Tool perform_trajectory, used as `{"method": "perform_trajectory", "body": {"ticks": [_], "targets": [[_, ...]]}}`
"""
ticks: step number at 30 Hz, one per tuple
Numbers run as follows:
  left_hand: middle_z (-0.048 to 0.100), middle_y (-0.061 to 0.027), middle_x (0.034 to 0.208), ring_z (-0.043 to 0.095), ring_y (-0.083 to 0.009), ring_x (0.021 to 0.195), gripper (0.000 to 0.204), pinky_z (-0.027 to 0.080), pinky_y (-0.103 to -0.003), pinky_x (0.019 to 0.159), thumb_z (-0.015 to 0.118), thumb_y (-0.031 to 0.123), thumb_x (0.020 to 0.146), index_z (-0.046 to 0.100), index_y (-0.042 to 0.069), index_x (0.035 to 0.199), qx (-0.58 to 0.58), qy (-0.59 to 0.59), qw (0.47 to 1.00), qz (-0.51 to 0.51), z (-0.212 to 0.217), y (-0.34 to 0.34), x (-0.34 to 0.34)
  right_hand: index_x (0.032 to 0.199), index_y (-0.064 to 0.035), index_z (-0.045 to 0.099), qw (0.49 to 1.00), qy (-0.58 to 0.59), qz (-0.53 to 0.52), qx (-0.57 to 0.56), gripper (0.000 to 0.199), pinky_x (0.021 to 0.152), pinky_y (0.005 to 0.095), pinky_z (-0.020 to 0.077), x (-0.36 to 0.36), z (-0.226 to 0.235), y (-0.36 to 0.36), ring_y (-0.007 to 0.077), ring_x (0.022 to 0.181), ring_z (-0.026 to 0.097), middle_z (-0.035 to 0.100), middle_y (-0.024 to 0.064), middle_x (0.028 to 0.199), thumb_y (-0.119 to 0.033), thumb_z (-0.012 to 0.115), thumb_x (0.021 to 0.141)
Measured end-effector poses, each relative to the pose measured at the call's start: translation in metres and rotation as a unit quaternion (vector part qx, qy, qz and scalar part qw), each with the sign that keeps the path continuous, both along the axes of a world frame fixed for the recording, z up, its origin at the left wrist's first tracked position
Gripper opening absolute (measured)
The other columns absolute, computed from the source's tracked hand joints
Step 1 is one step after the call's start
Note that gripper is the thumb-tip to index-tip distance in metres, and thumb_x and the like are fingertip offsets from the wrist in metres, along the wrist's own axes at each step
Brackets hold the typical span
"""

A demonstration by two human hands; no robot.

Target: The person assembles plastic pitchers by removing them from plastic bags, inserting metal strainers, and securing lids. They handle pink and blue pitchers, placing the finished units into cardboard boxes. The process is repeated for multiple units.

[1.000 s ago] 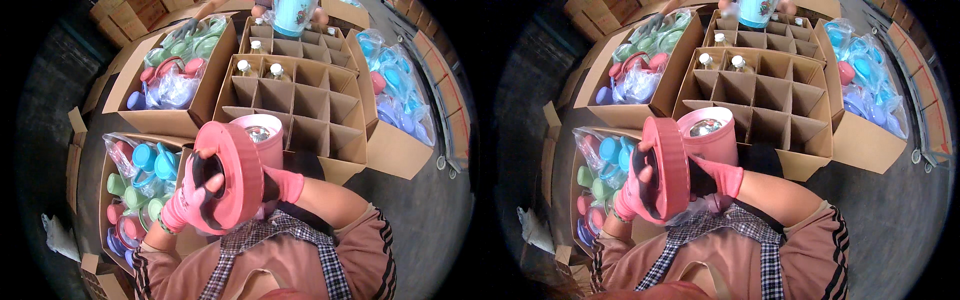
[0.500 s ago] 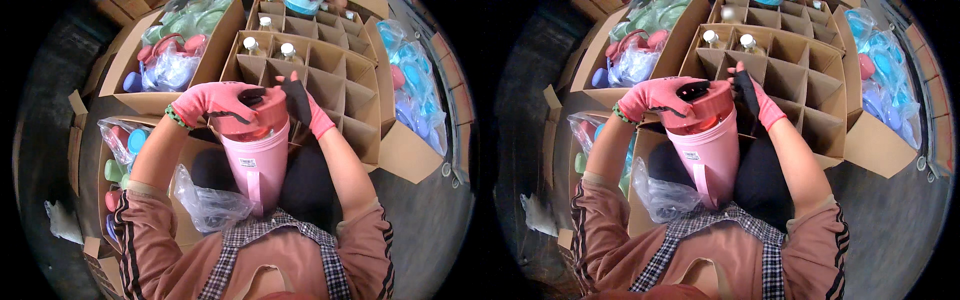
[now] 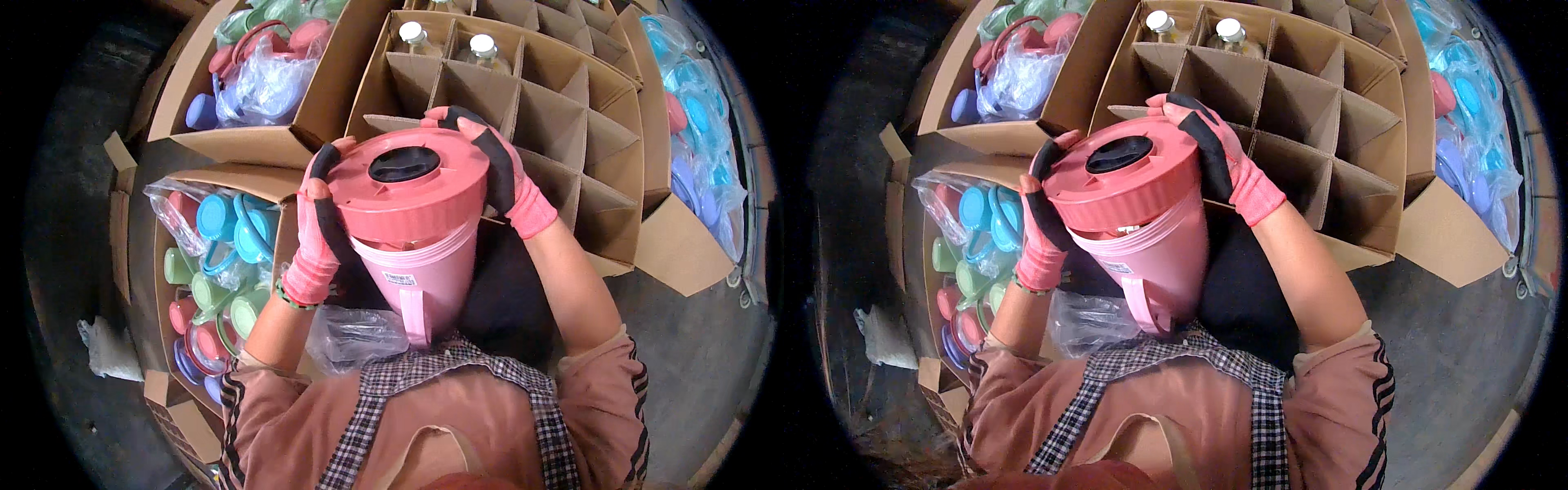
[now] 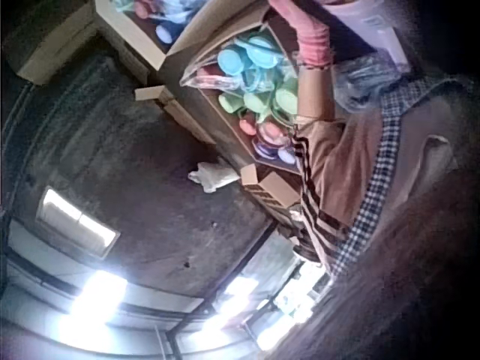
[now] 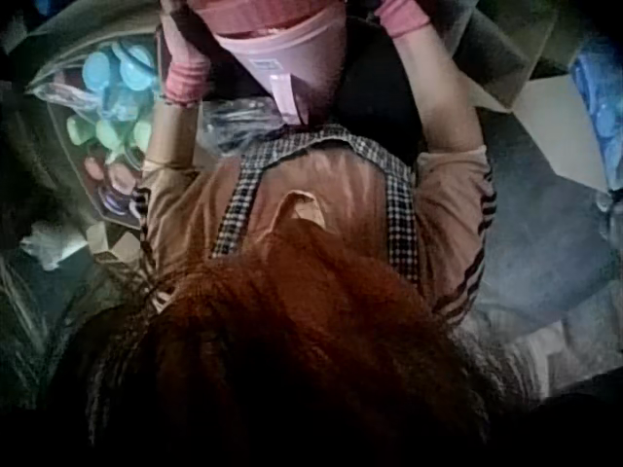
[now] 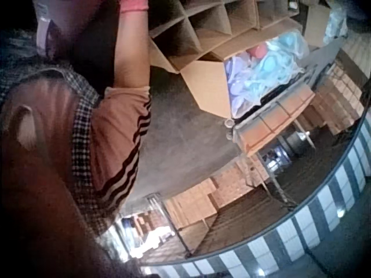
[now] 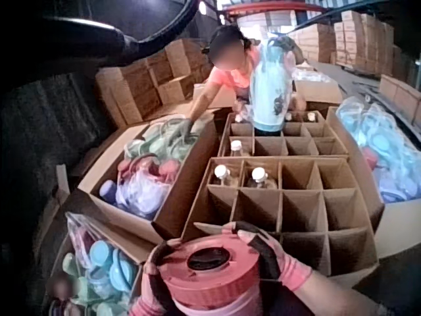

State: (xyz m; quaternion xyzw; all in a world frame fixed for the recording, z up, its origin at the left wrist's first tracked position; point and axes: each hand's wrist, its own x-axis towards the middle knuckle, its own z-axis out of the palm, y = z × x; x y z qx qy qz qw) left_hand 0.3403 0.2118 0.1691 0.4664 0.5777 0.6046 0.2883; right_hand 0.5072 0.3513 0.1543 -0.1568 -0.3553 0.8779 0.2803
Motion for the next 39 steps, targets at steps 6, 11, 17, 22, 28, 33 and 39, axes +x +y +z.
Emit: {"method": "perform_trajectory", "body": {"ticks": [6,11,17,22,28,33,39], "targets": [[0.043,-0.0177,0.117,0.040,-0.0240,0.111,0.082,0.030,-0.035,0.094,0.043,0.065,0.073,0.036,-0.002,0.120,0.005,-0.015,1.000,0.026,0.000,-0.011,0.004,0.110,0.0005,0.048,0.999,0.031,0.018,0.020,0.037,0.084,0.0259,0.0400,-0.002,-0.005,-0.003,0.0148,0.096,0.050,0.052,0.0092,0.105,-0.025,0.049,0.083],[0.027,-0.0180,0.128,0.032,-0.0270,0.117,0.130,0.027,-0.038,0.097,0.078,0.059,0.034,0.011,0.004,0.131,0.005,0.049,0.989,-0.143,0.010,-0.025,-0.008,0.119,-0.0008,0.036,1.000,0.011,-0.008,0.000,0.054,0.093,0.0276,0.0330,0.008,-0.003,-0.015,0.0188,0.106,0.044,0.045,0.0100,0.114,-0.030,0.056,0.078],[0.025,-0.0147,0.126,0.029,-0.0274,0.117,0.113,0.024,-0.039,0.098,0.083,0.045,0.038,0.024,0.002,0.124,0.036,0.109,0.987,-0.114,-0.013,-0.018,-0.013,0.128,-0.0038,0.017,0.877,-0.159,-0.074,0.447,0.124,0.098,0.0329,0.0261,0.033,0.000,-0.039,0.0211,0.115,0.035,0.035,0.0108,0.123,-0.041,0.085,0.031],[0.029,-0.0108,0.121,0.032,-0.0231,0.114,0.098,0.026,-0.036,0.096,0.084,0.037,0.041,0.031,0.004,0.117,0.093,-0.053,0.991,-0.077,0.025,0.009,0.001,0.128,-0.0027,0.019,0.862,-0.181,-0.115,0.459,0.123,0.098,0.0327,0.0261,0.025,0.023,-0.016,0.0183,0.115,0.033,0.035,0.0069,0.123,-0.042,0.084,0.032],[0.034,-0.0093,0.119,0.035,-0.0199,0.113,0.080,0.026,-0.034,0.096,0.072,0.043,0.059,0.036,0.002,0.117,0.043,-0.073,0.982,-0.166,0.017,0.018,-0.022,0.123,-0.0011,0.029,0.926,-0.114,-0.086,0.348,0.088,0.098,0.0323,0.0262,0.035,0.020,0.000,0.0172,0.116,0.033,0.036,0.0066,0.123,-0.051,0.066,0.062],[0.048,-0.0069,0.101,0.045,-0.0142,0.094,0.054,0.036,-0.028,0.084,0.037,0.047,0.086,0.045,0.000,0.110,0.044,-0.097,0.994,-0.002,-0.005,0.047,-0.019,0.105,-0.0015,0.048,0.963,-0.152,-0.190,0.115,0.049,0.088,0.0270,0.0331,0.000,0.020,0.000,0.0132,0.096,0.045,0.051,0.0065,0.102,-0.046,0.044,0.084],[0.049,-0.0099,0.104,0.046,-0.0166,0.097,0.052,0.035,-0.029,0.086,0.046,0.044,0.083,0.043,-0.001,0.110,0.065,-0.181,0.981,-0.007,0.003,0.044,-0.009,0.100,-0.0011,0.049,0.935,-0.147,-0.255,0.196,0.036,0.084,0.0237,0.0347,-0.012,0.015,-0.001,0.0118,0.091,0.046,0.051,0.0061,0.096,-0.033,0.039,0.087]]}}
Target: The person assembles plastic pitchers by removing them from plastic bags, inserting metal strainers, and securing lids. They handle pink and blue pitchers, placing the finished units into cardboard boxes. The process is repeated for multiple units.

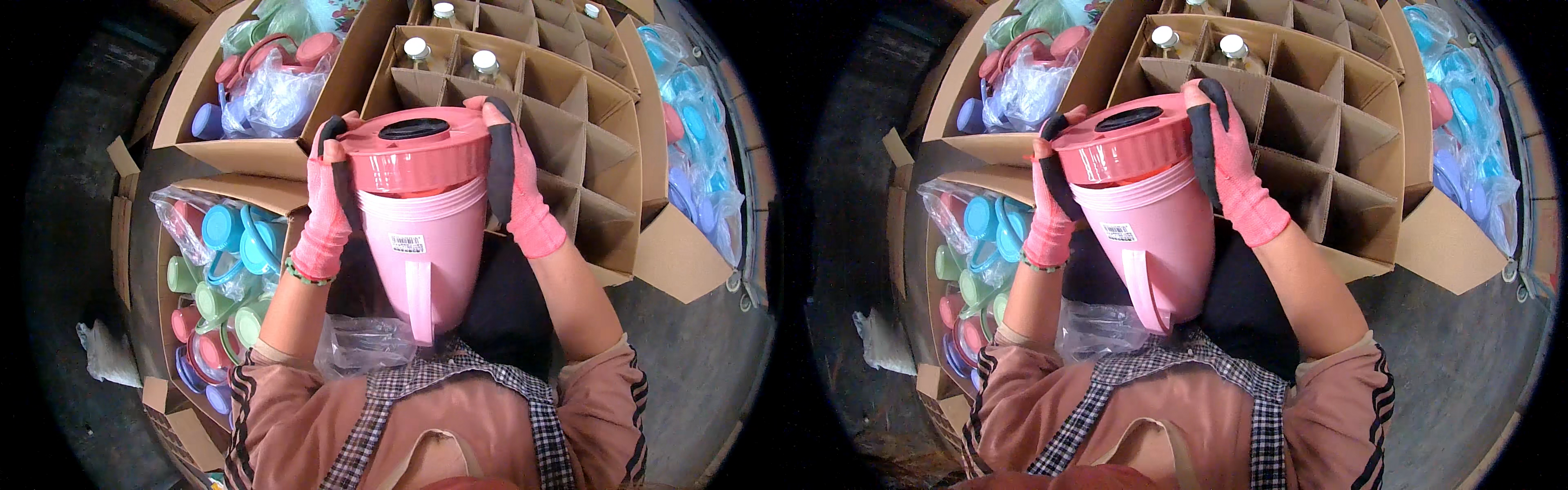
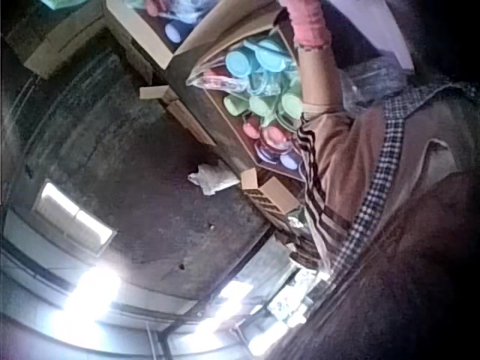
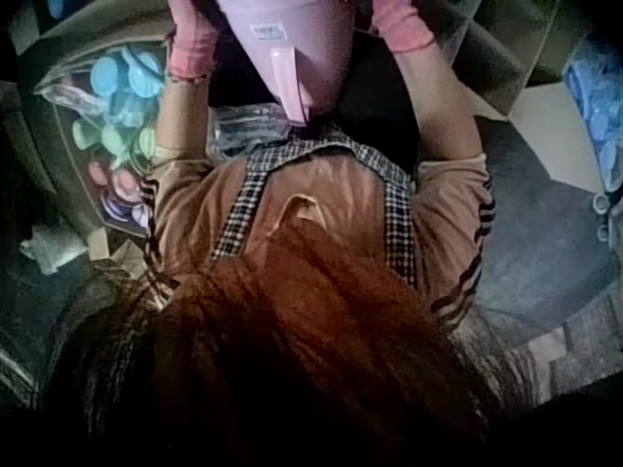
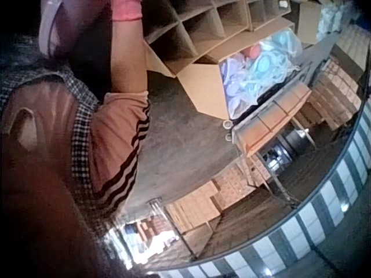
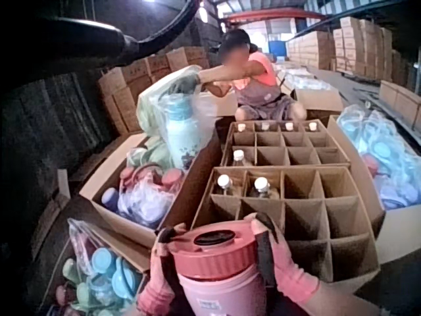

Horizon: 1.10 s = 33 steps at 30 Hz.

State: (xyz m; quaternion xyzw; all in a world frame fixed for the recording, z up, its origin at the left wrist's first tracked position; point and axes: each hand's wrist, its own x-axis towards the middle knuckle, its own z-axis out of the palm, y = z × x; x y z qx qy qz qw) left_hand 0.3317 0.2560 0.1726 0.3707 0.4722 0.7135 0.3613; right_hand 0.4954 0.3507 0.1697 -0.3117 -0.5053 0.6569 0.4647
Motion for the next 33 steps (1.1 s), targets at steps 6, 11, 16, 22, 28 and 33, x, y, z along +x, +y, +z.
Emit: {"method": "perform_trajectory", "body": {"ticks": [6,11,16,22,28,33], "targets": [[0.048,-0.0164,0.111,0.046,-0.0202,0.100,0.046,0.033,-0.031,0.088,0.049,0.040,0.082,0.051,-0.004,0.095,0.029,0.212,0.975,0.065,0.008,-0.009,0.001,0.100,-0.0040,0.050,0.988,0.111,0.096,-0.043,0.030,0.081,0.0217,0.0343,0.008,0.003,0.000,0.0094,0.086,0.043,0.049,0.0004,0.092,-0.030,0.044,0.087],[0.039,-0.0185,0.122,0.040,-0.0248,0.111,0.065,0.031,-0.037,0.094,0.043,0.060,0.077,0.053,-0.003,0.093,-0.016,0.122,0.992,0.014,0.012,-0.008,-0.006,0.100,-0.0028,0.049,0.994,0.066,0.088,-0.011,0.030,0.082,0.0212,0.0342,0.005,0.001,0.004,0.0097,0.087,0.044,0.049,0.0022,0.094,-0.029,0.042,0.087],[0.043,-0.0192,0.118,0.042,-0.0256,0.109,0.058,0.030,-0.038,0.093,0.043,0.051,0.081,0.053,-0.004,0.095,0.043,0.229,0.971,0.050,0.016,-0.009,0.002,0.105,-0.0017,0.046,0.987,0.113,0.113,-0.003,0.031,0.084,0.0212,0.0331,0.007,0.012,-0.001,0.0102,0.091,0.043,0.048,0.0020,0.097,-0.027,0.040,0.088],[0.049,-0.0173,0.112,0.046,-0.0229,0.102,0.045,0.034,-0.035,0.088,0.048,0.039,0.083,0.056,-0.004,0.095,0.032,0.170,0.983,0.065,0.010,-0.002,-0.006,0.103,-0.0015,0.047,0.998,0.034,0.052,0.008,0.037,0.088,0.0247,0.0324,-0.003,-0.006,0.005,0.0121,0.094,0.045,0.050,0.0051,0.100,-0.033,0.033,0.090],[0.055,-0.0108,0.101,0.051,-0.0146,0.091,0.042,0.038,-0.028,0.082,0.047,0.032,0.086,0.053,-0.006,0.100,-0.052,0.121,0.990,0.060,0.015,0.002,-0.009,0.101,-0.0034,0.049,0.997,-0.055,0.038,-0.025,0.041,0.085,0.0225,0.0329,-0.003,-0.001,0.011,0.0106,0.091,0.044,0.051,0.0038,0.099,-0.040,0.036,0.088],[0.059,-0.0076,0.089,0.054,-0.0120,0.083,0.039,0.041,-0.026,0.077,0.049,0.028,0.085,0.052,-0.007,0.103,-0.071,0.051,0.994,0.068,0.028,-0.009,0.008,0.103,-0.0034,0.049,0.996,-0.050,0.063,-0.044,0.040,0.086,0.0233,0.0331,-0.002,0.003,0.009,0.0118,0.094,0.045,0.051,0.0046,0.100,-0.038,0.037,0.087]]}}
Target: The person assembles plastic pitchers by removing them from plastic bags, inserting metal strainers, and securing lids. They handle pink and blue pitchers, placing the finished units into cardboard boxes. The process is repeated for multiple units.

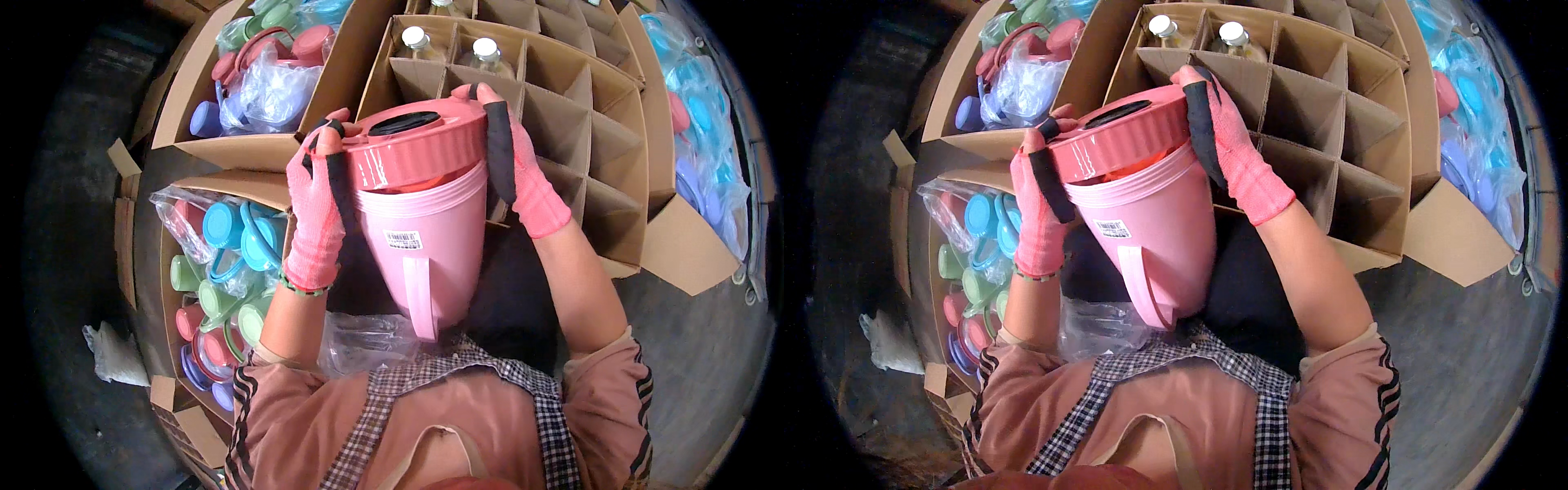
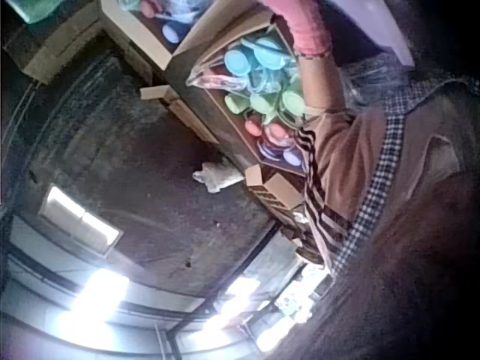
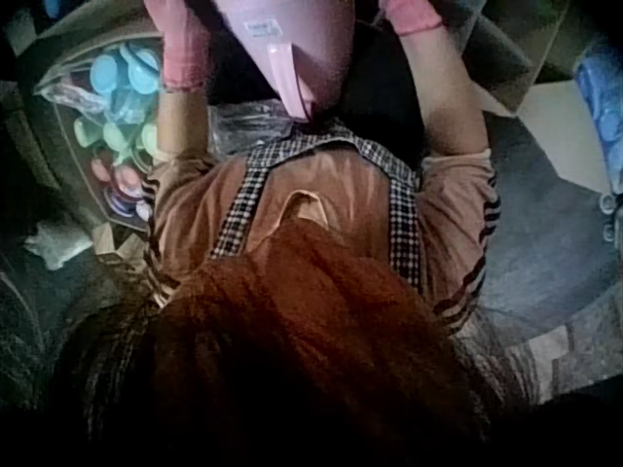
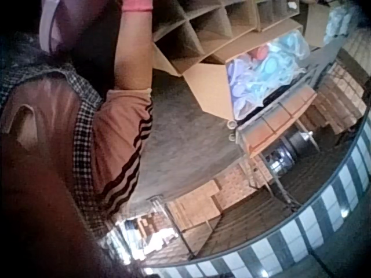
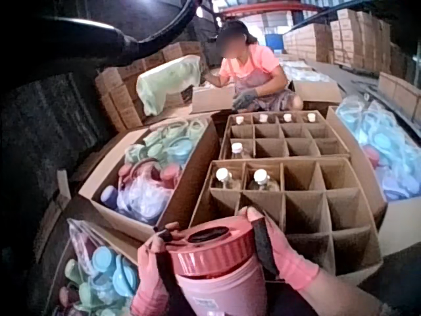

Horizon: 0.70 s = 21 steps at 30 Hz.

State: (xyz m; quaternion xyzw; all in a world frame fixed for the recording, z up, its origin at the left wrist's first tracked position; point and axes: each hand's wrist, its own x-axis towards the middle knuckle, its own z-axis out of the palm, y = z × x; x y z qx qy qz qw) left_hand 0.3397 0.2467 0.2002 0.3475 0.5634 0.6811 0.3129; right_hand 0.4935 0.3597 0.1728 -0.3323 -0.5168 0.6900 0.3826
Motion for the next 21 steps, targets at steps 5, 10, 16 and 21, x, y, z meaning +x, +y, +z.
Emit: {"method": "perform_trajectory", "body": {"ticks": [5,10,16,21], "targets": [[0.054,-0.0143,0.103,0.050,-0.0186,0.094,0.037,0.037,-0.029,0.085,0.050,0.029,0.084,0.055,-0.005,0.098,0.022,0.126,0.992,0.013,-0.003,-0.006,-0.002,0.101,-0.0019,0.049,0.991,0.126,0.032,-0.041,0.038,0.084,0.0221,0.0330,0.003,-0.007,-0.001,0.0110,0.090,0.043,0.050,0.0036,0.094,-0.036,0.046,0.085],[0.054,-0.0159,0.103,0.049,-0.0244,0.100,0.043,0.035,-0.033,0.088,0.049,0.037,0.083,0.056,-0.004,0.093,0.042,0.206,0.976,-0.053,-0.006,-0.018,-0.006,0.104,-0.0038,0.047,0.969,0.212,0.080,-0.099,0.036,0.085,0.0229,0.0336,0.013,-0.004,-0.015,0.0102,0.093,0.044,0.050,0.0032,0.097,-0.034,0.048,0.085],[0.039,-0.0185,0.121,0.031,-0.0313,0.118,0.098,0.024,-0.041,0.097,0.079,0.048,0.043,0.037,0.001,0.118,0.056,0.285,0.917,-0.274,0.012,-0.027,-0.034,0.117,-0.0013,0.040,0.977,0.105,0.075,0.168,0.056,0.096,0.0304,0.0293,0.034,0.000,-0.011,0.0217,0.110,0.041,0.045,0.0114,0.116,-0.032,0.061,0.075],[0.052,-0.0161,0.107,0.043,-0.0346,0.108,0.090,0.029,-0.044,0.095,0.083,0.033,0.041,0.041,0.000,0.113,0.064,0.466,0.847,-0.248,0.026,-0.027,-0.035,0.114,-0.0019,0.042,0.816,-0.145,0.116,0.548,0.080,0.093,0.0393,0.0338,0.056,0.038,-0.019,0.0363,0.108,0.041,0.044,0.0189,0.114,-0.031,0.078,0.048]]}}
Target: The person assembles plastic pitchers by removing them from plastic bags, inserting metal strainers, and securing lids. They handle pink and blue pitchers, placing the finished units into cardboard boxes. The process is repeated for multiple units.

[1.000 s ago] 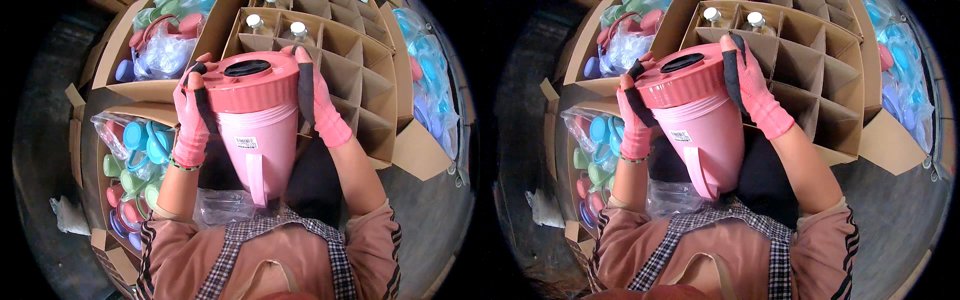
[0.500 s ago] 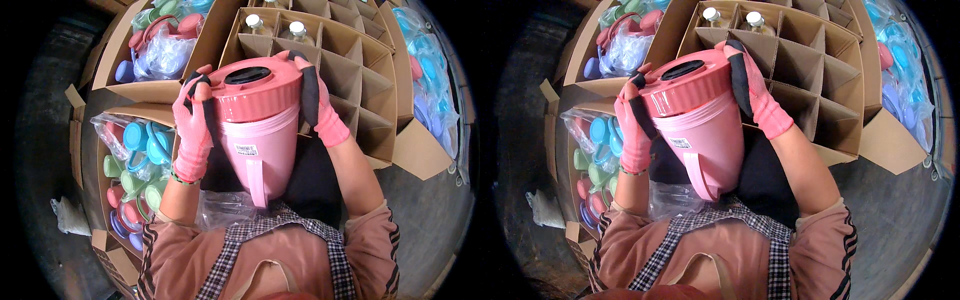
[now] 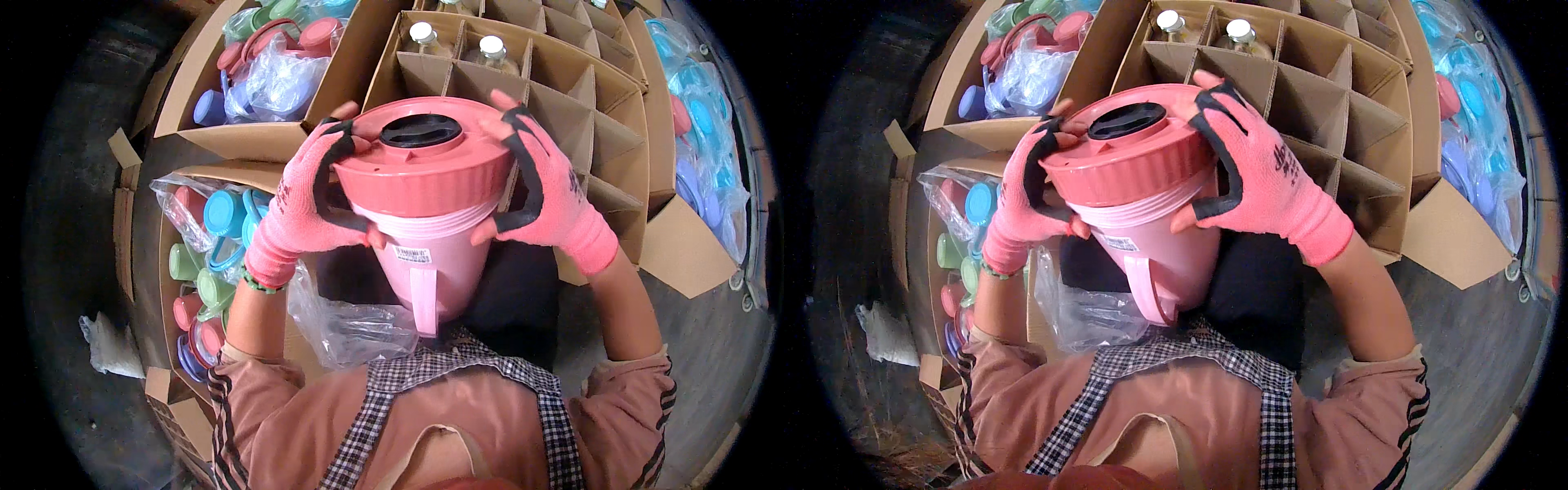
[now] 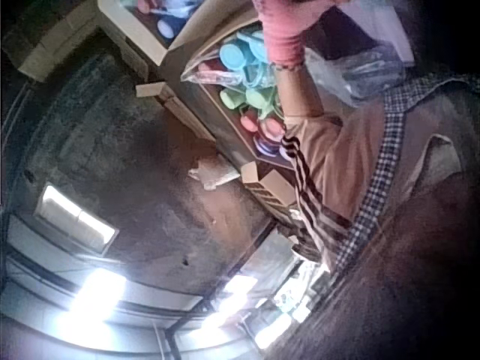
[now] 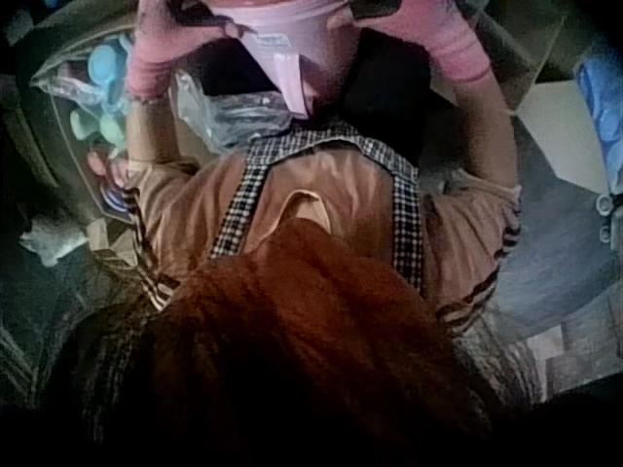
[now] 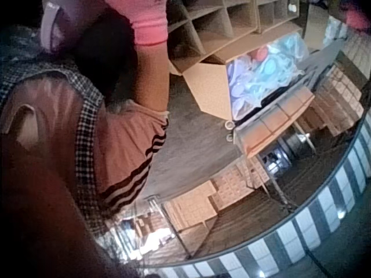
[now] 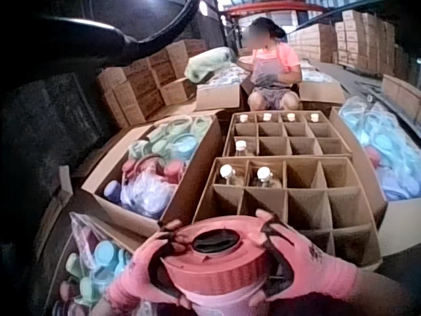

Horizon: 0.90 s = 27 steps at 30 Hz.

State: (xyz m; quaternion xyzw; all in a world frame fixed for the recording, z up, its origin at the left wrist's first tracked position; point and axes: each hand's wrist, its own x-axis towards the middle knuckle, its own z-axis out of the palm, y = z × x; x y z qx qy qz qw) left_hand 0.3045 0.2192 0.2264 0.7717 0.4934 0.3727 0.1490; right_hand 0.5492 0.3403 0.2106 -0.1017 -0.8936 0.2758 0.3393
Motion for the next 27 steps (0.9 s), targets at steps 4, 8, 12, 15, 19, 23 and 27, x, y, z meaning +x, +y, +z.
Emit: {"method": "perform_trajectory", "body": {"ticks": [4,8,12,15,19,23,27], "targets": [[0.054,-0.0147,0.103,0.050,-0.0326,0.099,0.078,0.037,-0.041,0.089,0.082,0.033,0.042,0.048,-0.002,0.103,0.004,0.008,1.000,0.027,-0.001,-0.003,0.006,0.105,-0.0015,0.047,0.999,0.021,-0.001,0.042,0.068,0.083,0.0409,0.0401,0.006,-0.004,0.001,0.0381,0.095,0.047,0.047,0.0183,0.102,-0.024,0.076,0.048],[0.052,-0.0170,0.102,0.046,-0.0335,0.103,0.076,0.035,-0.042,0.089,0.081,0.030,0.046,0.046,-0.002,0.106,-0.019,0.055,0.998,0.023,0.021,-0.006,0.015,0.102,-0.0029,0.048,0.998,-0.030,0.014,0.046,0.061,0.081,0.0408,0.0402,0.004,0.011,-0.002,0.0372,0.093,0.047,0.048,0.0173,0.099,-0.027,0.074,0.052],[0.050,-0.0181,0.103,0.043,-0.0346,0.104,0.073,0.033,-0.043,0.090,0.079,0.026,0.050,0.044,-0.001,0.108,0.034,0.003,0.999,0.037,0.010,-0.012,0.023,0.108,-0.0009,0.047,0.991,-0.116,0.032,0.051,0.068,0.090,0.0429,0.0353,-0.002,0.029,-0.014,0.0376,0.104,0.043,0.048,0.0169,0.108,-0.024,0.078,0.052],[0.048,-0.0186,0.106,0.044,-0.0354,0.102,0.073,0.033,-0.043,0.089,0.079,0.027,0.050,0.044,-0.001,0.108,0.016,-0.003,0.997,0.070,0.007,-0.015,0.026,0.102,0.0003,0.049,0.998,-0.039,-0.013,0.052,0.061,0.089,0.0439,0.0358,-0.008,0.024,-0.023,0.0392,0.102,0.044,0.049,0.0181,0.103,-0.023,0.076,0.053],[0.046,-0.0200,0.110,0.044,-0.0371,0.103,0.077,0.034,-0.043,0.089,0.080,0.029,0.048,0.044,0.000,0.109,-0.009,0.022,0.997,0.070,0.006,-0.016,0.019,0.098,0.0017,0.048,0.994,-0.066,-0.020,0.082,0.058,0.088,0.0449,0.0364,-0.010,0.026,-0.023,0.0398,0.100,0.045,0.048,0.0196,0.102,-0.023,0.076,0.053],[0.049,-0.0183,0.110,0.044,-0.0386,0.104,0.078,0.034,-0.043,0.090,0.079,0.032,0.048,0.044,0.000,0.111,-0.038,0.060,0.997,0.018,0.011,-0.016,-0.002,0.100,0.0020,0.048,0.991,-0.053,-0.019,0.123,0.061,0.088,0.0440,0.0367,-0.014,0.025,-0.025,0.0385,0.097,0.046,0.049,0.0179,0.101,-0.026,0.076,0.054],[0.054,-0.0128,0.105,0.047,-0.0329,0.102,0.065,0.036,-0.040,0.088,0.074,0.029,0.057,0.047,-0.001,0.107,0.022,0.107,0.994,-0.005,0.009,-0.012,-0.007,0.093,-0.0011,0.047,0.989,-0.072,0.011,0.131,0.051,0.083,0.0427,0.0384,-0.015,0.034,-0.021,0.0372,0.094,0.046,0.046,0.0185,0.098,-0.036,0.067,0.062]]}}
